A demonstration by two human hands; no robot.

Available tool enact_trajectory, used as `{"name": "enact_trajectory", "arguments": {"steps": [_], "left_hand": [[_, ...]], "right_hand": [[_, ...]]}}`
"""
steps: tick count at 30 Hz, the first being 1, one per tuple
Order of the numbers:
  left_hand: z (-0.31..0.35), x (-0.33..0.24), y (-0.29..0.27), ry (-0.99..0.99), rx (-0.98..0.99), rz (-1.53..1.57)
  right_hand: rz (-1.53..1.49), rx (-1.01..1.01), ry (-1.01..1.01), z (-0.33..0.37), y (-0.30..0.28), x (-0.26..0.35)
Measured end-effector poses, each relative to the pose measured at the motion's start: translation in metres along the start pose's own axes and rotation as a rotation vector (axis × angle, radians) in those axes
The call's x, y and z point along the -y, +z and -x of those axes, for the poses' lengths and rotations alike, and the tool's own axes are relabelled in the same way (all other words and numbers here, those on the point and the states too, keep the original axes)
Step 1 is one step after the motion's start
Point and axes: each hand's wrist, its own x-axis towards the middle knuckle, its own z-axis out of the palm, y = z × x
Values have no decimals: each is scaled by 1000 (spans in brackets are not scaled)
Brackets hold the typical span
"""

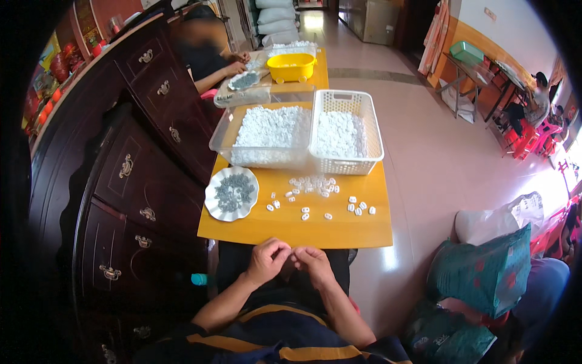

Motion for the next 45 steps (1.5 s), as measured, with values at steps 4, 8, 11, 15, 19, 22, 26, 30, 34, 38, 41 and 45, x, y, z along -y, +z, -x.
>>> {"name": "enact_trajectory", "arguments": {"steps": [4,8,11,15,19,22,26,30,34,38,41,45], "left_hand": [[-1,12,6,-198,-14,215],[-11,13,0,-179,-42,184],[-14,13,2,-168,-9,183],[-12,9,5,-126,3,156],[-8,4,5,-123,4,156],[-8,1,4,-120,-9,174],[-11,-2,1,-113,8,140],[-11,0,1,-101,22,109],[-13,-3,0,-91,51,66],[-13,-5,-1,-90,69,48],[-15,-4,-2,-84,87,37],[-15,-5,-4,-97,116,18]], "right_hand": [[27,113,-100,-12,-10,-1],[64,-4,-64,-11,11,22],[27,-16,-31,-11,12,22],[-58,21,-43,-8,5,15],[-76,0,-15,-4,6,12],[-117,12,-47,-4,8,11],[-106,-29,-72,-4,10,17],[-49,-52,-80,-4,10,18],[-48,-34,-86,-4,10,18],[-33,-37,-124,-3,11,18],[-30,-29,-150,-4,10,17],[-40,-13,-174,-5,9,14]]}}
